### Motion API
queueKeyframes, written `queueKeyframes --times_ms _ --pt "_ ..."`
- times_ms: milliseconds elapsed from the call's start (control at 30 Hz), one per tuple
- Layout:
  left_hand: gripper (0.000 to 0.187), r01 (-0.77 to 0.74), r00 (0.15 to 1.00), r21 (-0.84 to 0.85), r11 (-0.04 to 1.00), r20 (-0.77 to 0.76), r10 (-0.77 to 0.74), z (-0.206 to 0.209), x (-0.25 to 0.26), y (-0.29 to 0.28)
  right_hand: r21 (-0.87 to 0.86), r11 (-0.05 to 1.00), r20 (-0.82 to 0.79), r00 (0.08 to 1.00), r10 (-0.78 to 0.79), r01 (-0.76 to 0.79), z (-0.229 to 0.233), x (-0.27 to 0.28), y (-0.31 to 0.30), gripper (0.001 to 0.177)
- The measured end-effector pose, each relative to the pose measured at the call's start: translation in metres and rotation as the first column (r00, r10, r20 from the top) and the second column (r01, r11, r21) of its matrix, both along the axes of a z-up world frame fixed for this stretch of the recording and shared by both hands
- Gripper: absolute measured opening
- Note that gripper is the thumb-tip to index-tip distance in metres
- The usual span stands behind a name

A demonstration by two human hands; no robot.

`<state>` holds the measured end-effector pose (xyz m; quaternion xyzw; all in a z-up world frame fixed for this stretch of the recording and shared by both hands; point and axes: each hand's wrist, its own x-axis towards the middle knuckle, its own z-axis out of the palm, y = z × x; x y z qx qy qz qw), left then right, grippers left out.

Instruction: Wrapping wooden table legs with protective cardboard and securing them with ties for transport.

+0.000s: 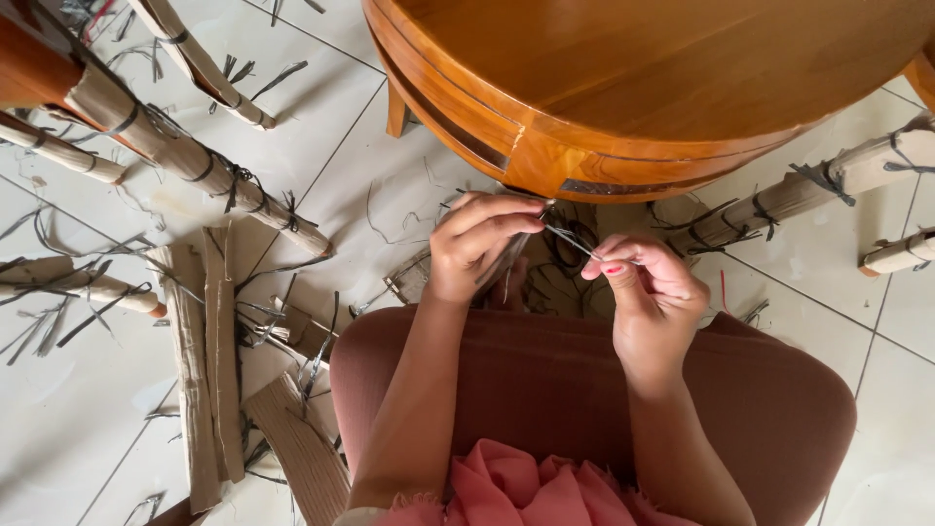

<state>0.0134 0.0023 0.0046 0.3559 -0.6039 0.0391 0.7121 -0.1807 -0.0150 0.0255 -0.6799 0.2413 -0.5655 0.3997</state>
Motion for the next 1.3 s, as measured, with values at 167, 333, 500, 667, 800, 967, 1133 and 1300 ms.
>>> queueKeyframes --times_ms 167,333,500,667,800,967,1133,1300 --pt "0.016 0.028 0.997 0.016 0.999 -0.074 -0.027 0.004 -0.002 -0.005 0.038 0.999 -0.044 0.999 -0.019 0.020 -0.003 -0.004 -0.005 0.014" --pt "0.016 0.019 0.983 0.029 0.999 -0.184 -0.013 0.015 -0.014 -0.002 0.152 0.985 -0.174 0.983 -0.053 0.080 -0.026 0.002 -0.007 0.005" --pt "0.016 0.038 0.975 0.024 0.999 -0.222 -0.032 0.017 -0.013 0.000 -0.314 0.927 -0.321 0.897 -0.305 0.203 -0.006 0.019 -0.008 0.020" --pt "0.017 0.056 0.966 0.014 0.998 -0.253 -0.051 0.010 -0.012 -0.003 -0.396 0.902 -0.223 0.935 -0.277 0.173 0.024 0.026 0.004 0.015" --pt "0.015 0.077 0.967 0.004 0.997 -0.242 -0.074 0.011 -0.009 -0.002 -0.405 0.906 -0.196 0.956 -0.217 0.122 0.012 0.043 -0.003 0.016" --pt "0.015 0.077 0.965 0.011 0.997 -0.251 -0.072 0.008 -0.009 -0.001 -0.410 0.900 -0.168 0.957 -0.236 0.150 0.000 0.050 -0.005 0.012" --pt "0.014 0.073 0.966 0.011 0.997 -0.248 -0.068 0.007 -0.007 -0.003 -0.317 0.935 -0.158 0.964 -0.215 0.156 -0.014 0.047 -0.008 0.008" --pt "0.014 0.096 0.956 -0.006 0.995 -0.278 -0.094 0.005 -0.006 -0.004 -0.438 0.862 -0.206 0.905 -0.372 0.254 -0.012 0.051 -0.007 0.004"
